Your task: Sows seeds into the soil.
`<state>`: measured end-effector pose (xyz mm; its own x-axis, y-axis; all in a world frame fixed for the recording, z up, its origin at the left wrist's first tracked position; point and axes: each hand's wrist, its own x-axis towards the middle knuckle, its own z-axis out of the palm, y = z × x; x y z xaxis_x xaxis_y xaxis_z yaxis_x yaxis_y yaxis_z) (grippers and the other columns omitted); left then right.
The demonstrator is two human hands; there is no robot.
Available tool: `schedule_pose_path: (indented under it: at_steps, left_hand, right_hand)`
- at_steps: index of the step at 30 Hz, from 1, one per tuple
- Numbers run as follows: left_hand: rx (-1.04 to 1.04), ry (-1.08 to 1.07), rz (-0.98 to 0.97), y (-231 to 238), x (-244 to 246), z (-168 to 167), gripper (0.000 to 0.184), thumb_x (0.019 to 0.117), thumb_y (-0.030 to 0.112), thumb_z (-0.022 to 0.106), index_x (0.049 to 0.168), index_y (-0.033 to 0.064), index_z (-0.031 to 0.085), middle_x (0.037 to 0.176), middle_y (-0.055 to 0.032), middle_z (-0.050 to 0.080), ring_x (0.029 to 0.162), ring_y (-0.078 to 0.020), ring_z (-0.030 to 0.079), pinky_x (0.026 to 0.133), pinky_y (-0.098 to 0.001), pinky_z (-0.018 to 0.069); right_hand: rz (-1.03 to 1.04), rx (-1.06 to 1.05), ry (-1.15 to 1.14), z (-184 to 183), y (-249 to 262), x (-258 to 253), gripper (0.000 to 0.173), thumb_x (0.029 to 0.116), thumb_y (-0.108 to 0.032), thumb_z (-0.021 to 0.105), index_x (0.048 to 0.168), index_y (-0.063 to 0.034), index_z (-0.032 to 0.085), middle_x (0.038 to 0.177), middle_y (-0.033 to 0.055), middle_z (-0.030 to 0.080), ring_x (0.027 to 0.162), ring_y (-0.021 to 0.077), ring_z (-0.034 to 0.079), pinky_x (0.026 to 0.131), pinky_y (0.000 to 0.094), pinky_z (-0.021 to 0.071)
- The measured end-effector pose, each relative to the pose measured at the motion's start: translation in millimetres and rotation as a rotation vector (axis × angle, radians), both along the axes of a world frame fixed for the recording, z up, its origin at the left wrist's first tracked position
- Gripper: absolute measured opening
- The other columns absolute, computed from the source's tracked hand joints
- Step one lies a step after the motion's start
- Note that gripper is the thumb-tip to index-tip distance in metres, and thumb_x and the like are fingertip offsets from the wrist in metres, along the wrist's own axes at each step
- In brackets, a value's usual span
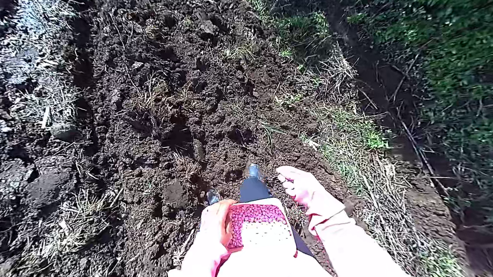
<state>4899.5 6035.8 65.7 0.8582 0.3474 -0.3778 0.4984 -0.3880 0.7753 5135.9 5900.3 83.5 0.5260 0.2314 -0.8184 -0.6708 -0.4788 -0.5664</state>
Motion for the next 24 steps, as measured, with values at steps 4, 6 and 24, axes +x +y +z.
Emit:
schedule_pose_path:
  at_steps: [4,6,24]
  left_hand:
    - [0.058,-0.016,0.124,-2,-7,-1,0.036,0.0978,0.001,0.056,0.132,-0.0014,0.066,0.136,-0.0202,0.065,0.132,-0.0377,0.058,0.117,-0.0545,0.035]
    - [0.061,-0.002,0.13,-4,-6,0,0.036,0.0991,0.002,0.055,0.133,-0.0014,0.065,0.137,-0.0201,0.065,0.133,-0.0379,0.058,0.118,-0.0544,0.0347]
    - [0.047,0.087,0.267,25,40,2,0.039,0.1006,0.002,0.053,0.138,0.0001,0.062,0.141,-0.0198,0.062,0.137,-0.0364,0.054,0.12,-0.0527,0.0312]
  right_hand:
    - [0.103,0.019,-0.007,1,32,6,0.023,0.1112,-0.013,0.039,0.122,-0.0031,0.058,0.074,-0.0042,0.052,0.05,0.0024,0.041,0.045,0.0175,0.0344]
    - [0.134,0.086,0.005,1,43,12,0.028,0.1114,-0.01,0.034,0.125,-0.0018,0.057,0.076,-0.0042,0.053,0.051,0.0027,0.043,0.046,0.0175,0.0363]
    - [0.265,0.051,-0.072,-1,154,81,0.025,0.1097,-0.008,0.038,0.122,-0.0015,0.058,0.072,-0.003,0.052,0.048,0.0036,0.039,0.044,0.0188,0.032]
